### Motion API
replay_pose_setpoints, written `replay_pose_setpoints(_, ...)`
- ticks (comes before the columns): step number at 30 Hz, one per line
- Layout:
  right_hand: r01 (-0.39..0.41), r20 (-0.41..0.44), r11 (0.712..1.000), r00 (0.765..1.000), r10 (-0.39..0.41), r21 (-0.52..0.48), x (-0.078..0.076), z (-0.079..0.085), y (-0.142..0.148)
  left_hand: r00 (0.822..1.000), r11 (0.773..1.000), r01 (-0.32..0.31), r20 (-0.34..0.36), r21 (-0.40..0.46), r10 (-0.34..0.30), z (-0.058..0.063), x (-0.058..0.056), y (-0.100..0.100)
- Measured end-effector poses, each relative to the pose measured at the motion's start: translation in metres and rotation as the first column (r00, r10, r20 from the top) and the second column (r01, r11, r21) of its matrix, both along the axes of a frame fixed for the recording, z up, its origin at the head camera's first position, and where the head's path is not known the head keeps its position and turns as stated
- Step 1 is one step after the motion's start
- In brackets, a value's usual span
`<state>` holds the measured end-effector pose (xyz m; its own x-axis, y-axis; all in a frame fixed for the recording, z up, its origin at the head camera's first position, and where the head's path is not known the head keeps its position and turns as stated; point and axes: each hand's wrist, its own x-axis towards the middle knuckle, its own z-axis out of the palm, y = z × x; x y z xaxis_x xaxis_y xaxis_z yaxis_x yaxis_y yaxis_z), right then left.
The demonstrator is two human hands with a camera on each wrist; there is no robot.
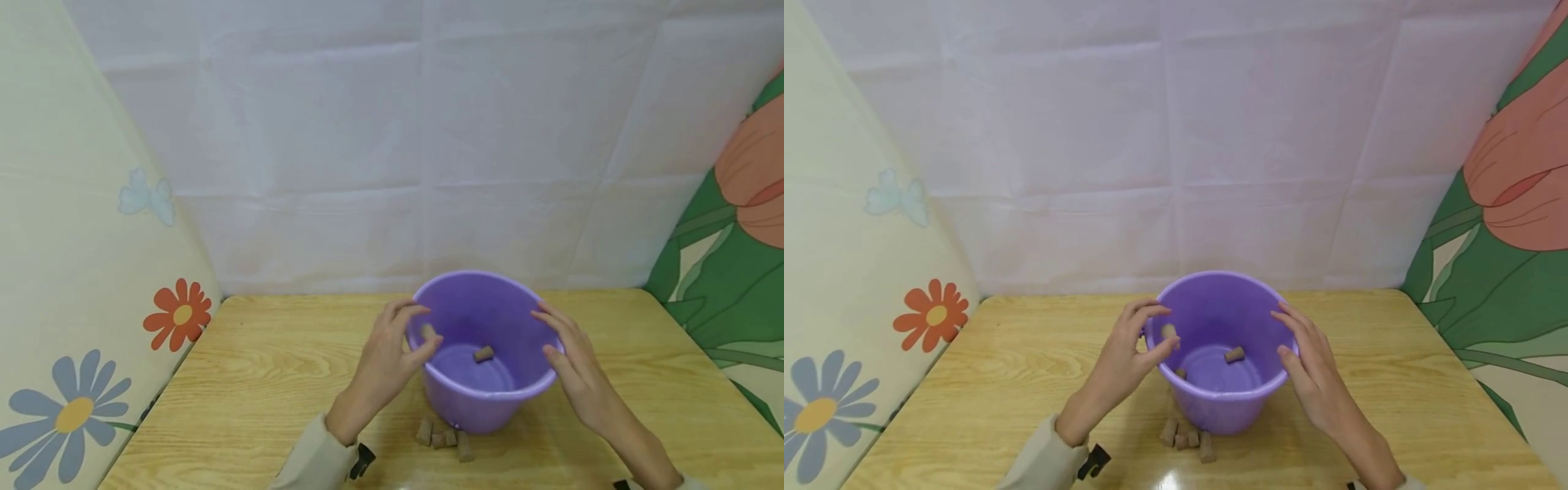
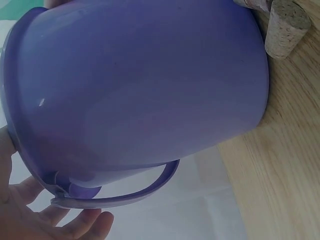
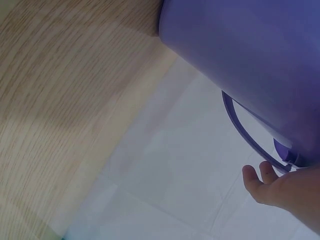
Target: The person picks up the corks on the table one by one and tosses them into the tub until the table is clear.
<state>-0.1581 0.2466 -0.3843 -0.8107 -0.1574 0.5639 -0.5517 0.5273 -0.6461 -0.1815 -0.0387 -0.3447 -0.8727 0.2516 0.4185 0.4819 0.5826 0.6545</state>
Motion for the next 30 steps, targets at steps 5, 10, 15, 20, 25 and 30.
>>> replay_pose_setpoints(5,0.000,-0.008,1.000,1.000,0.000,-0.007,0.000,0.000,0.000,1.000,1.000,0.000,-0.002,0.001,0.000,0.000,0.000,0.000)
replay_pose_setpoints(10,0.004,-0.007,1.000,1.000,-0.004,-0.015,0.000,0.001,-0.001,1.000,1.000,-0.004,0.005,0.003,0.004,0.000,0.001,0.000)
replay_pose_setpoints(15,0.004,-0.003,1.000,1.000,-0.004,-0.014,0.001,0.001,-0.001,1.000,1.000,-0.010,-0.024,-0.008,0.010,-0.002,0.001,0.000)
replay_pose_setpoints(20,0.006,-0.012,1.000,1.000,-0.006,-0.015,0.000,0.000,0.000,0.990,0.996,-0.039,-0.141,-0.076,0.028,-0.007,-0.002,-0.001)
replay_pose_setpoints(25,0.003,-0.017,1.000,1.000,-0.003,-0.010,0.000,0.000,0.000,0.976,0.994,-0.070,-0.211,-0.082,0.051,-0.013,-0.002,-0.007)
replay_pose_setpoints(30,0.002,-0.023,1.000,1.000,-0.002,0.001,-0.001,-0.001,0.000,0.971,0.990,-0.125,-0.210,-0.064,0.109,-0.018,-0.001,-0.018)
